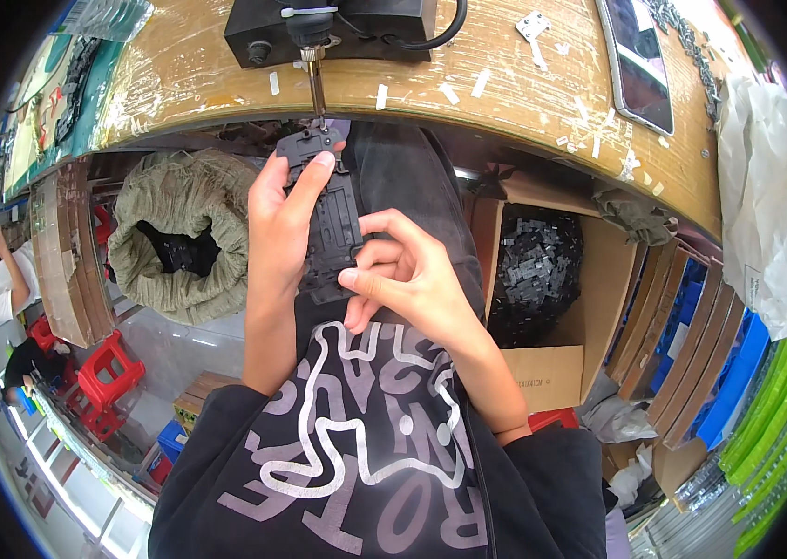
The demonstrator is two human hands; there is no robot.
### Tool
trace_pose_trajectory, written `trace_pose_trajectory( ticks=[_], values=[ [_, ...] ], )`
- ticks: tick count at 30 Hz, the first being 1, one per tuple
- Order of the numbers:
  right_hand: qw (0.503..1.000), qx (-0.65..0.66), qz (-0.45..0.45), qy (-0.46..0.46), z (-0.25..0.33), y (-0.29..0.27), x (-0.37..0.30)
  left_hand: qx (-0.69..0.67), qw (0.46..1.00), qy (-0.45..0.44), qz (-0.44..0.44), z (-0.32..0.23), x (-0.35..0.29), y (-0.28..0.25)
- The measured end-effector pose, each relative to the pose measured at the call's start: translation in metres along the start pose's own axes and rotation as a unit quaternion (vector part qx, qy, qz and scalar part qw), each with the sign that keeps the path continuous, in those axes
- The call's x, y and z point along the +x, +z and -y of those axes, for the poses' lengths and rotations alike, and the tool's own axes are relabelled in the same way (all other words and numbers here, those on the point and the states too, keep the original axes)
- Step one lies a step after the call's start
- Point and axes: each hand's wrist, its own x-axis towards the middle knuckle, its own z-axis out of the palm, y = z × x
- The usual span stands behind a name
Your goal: The person repeatedly picks up black plastic electronic housings from a cloth bag and inserts small metal pins into them. They then place the assembled units into a cardboard box. The process is repetitive and involves handling multiple identical components.
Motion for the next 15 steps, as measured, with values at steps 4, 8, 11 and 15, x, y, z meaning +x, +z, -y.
trace_pose_trajectory(
  ticks=[4, 8, 11, 15],
  values=[
    [1.0, -0.003, -0.002, -0.006, 0.0016, 0.0029, -0.001, -0.007, 1.0, 0.008, -0.001, -0.0016, 0.0, 0.0005],
    [1.0, -0.006, -0.006, -0.005, 0.0024, 0.0049, -0.0038, -0.027, 1.0, -0.005, -0.002, -0.0032, -0.0021, 0.0006],
    [1.0, -0.015, -0.005, -0.001, 0.0031, 0.005, -0.0042, -0.011, 1.0, 0.008, 0.002, -0.0011, -0.0016, -0.001],
    [1.0, -0.021, -0.004, 0.002, 0.0055, 0.0052, -0.0044, -0.004, 1.0, 0.008, 0.005, -0.003, -0.0024, -0.0004]
  ],
)
